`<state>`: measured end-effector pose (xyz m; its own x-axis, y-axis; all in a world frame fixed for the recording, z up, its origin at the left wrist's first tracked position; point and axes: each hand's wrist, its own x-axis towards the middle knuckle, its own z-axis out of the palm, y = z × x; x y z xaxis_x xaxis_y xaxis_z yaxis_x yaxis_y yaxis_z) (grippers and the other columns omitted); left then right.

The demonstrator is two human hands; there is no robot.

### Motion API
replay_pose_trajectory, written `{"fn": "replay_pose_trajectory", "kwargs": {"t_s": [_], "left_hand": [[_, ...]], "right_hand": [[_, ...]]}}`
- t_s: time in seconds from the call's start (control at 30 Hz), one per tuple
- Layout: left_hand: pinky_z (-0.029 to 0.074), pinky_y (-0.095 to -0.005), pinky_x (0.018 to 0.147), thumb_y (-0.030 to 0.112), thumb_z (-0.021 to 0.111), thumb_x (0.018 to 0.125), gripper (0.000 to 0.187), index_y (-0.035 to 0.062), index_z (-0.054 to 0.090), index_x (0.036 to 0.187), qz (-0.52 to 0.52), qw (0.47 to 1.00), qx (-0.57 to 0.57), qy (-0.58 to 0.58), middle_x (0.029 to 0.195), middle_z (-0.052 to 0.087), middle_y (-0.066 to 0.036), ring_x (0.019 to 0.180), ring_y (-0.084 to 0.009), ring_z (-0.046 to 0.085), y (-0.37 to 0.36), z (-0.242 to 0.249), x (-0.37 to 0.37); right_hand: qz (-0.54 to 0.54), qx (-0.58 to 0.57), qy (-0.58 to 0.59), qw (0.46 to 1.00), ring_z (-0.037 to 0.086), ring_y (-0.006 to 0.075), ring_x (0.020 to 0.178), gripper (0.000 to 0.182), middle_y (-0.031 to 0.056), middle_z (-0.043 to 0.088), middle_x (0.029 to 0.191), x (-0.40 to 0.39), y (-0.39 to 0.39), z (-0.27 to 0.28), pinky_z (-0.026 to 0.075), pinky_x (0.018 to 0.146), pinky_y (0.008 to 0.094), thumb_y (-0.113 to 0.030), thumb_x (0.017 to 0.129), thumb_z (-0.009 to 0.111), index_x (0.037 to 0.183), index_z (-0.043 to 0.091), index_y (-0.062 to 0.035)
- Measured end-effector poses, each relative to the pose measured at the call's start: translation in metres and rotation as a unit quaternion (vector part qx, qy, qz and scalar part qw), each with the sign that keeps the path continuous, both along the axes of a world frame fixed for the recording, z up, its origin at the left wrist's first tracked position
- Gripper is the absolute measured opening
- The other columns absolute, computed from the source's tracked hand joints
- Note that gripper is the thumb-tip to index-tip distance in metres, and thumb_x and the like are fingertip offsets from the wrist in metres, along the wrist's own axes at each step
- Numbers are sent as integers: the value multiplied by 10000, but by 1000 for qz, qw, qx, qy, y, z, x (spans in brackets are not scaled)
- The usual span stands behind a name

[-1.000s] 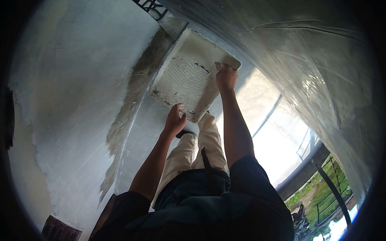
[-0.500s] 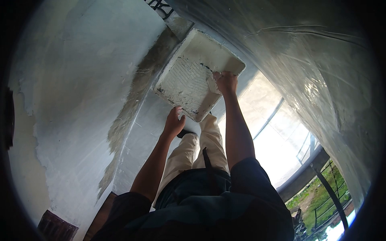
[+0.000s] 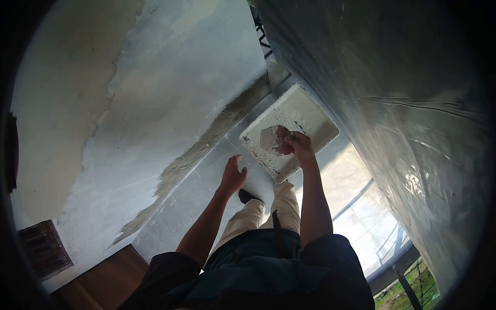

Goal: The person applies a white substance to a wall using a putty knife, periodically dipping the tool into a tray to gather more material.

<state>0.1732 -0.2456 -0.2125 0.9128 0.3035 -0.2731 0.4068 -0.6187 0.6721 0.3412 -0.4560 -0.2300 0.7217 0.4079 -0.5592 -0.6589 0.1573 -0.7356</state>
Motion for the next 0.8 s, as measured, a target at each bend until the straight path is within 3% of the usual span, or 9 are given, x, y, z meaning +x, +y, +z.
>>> {"fn": "replay_pose_trajectory", "kwargs": {"t_s": [0.07, 0.2, 0.33, 0.5, 0.6, 0.7, 0.73, 0.77, 0.8], "left_hand": [[364, -464, 977, 108, 579, 774, 529, 3, 393, 1258, 22, 999, 19, -23, 1230, 458, -236, 1148, -402, 444, 6, 25, 8], [359, -467, 986, 104, 585, 775, 551, 7, 378, 1276, 68, 992, 59, -86, 1251, 439, -233, 1156, -410, 434, 31, 64, 20], [356, -466, 986, 85, 582, 774, 533, 5, 395, 1267, 125, 981, 70, -132, 1254, 439, -232, 1161, -410, 430, 61, 107, 27], [353, -459, 989, 26, 578, 758, 532, 6, 403, 1260, 162, 955, 113, -222, 1257, 440, -217, 1168, -395, 423, 97, 156, 21], [347, -455, 996, -8, 569, 743, 535, 18, 411, 1253, 161, 930, 196, -267, 1275, 435, -189, 1185, -373, 415, 113, 192, 18], [346, -447, 1003, -39, 556, 733, 544, 25, 410, 1254, 157, 911, 251, -287, 1274, 426, -199, 1201, -375, 400, 128, 219, 18], [341, -451, 1007, -33, 552, 737, 538, 34, 414, 1253, 151, 906, 269, -291, 1292, 415, -192, 1217, -370, 390, 133, 226, 17], [341, -451, 1007, -33, 552, 737, 538, 34, 414, 1253, 154, 904, 271, -293, 1292, 415, -192, 1217, -370, 390, 137, 230, 16], [333, -455, 1013, -20, 555, 739, 527, 34, 425, 1246, 142, 899, 295, -291, 1304, 409, -172, 1237, -357, 378, 141, 233, 16]], "right_hand": [[10, 23, -14, 1000, 630, 162, 779, 174, 73, 617, 895, 5, 17, 15, 554, 665, 303, -26, 842, 586, 1014, 566, -19], [41, 114, -73, 990, 627, 170, 878, 209, 95, 608, 980, 15, 64, 79, 556, 772, 326, 11, 871, 529, 1079, 512, -5], [68, 131, -122, 981, 608, 169, 946, 206, 105, 599, 1036, 17, 114, 136, 523, 865, 324, 11, 903, 484, 1106, 515, 17], [87, 168, -195, 962, 592, 141, 963, 284, 93, 608, 1074, 8, 168, 189, 485, 870, 290, -39, 925, 492, 1198, 509, 39], [67, 117, -363, 922, 562, 87, 910, 265, 78, 640, 997, -1, 198, 216, 451, 781, 240, -95, 937, 512, 1159, 547, 47], [24, 54, -466, 883, 565, 83, 875, 270, 100, 641, 1006, -14, 224, 241, 460, 765, 252, -84, 939, 499, 1172, 548, 44], [32, 15, -502, 864, 620, 150, 933, 283, 138, 646, 1053, -18, 227, 250, 478, 825, 287, -37, 927, 486, 1196, 547, 26], [34, 18, -504, 863, 620, 150, 933, 283, 138, 646, 1053, -19, 235, 253, 478, 825, 287, -37, 927, 486, 1196, 547, 26], [0, -1, -582, 813, 617, 205, 994, 296, 143, 641, 1078, -20, 243, 255, 478, 867, 317, -5, 911, 483, 1199, 550, 15]]}}
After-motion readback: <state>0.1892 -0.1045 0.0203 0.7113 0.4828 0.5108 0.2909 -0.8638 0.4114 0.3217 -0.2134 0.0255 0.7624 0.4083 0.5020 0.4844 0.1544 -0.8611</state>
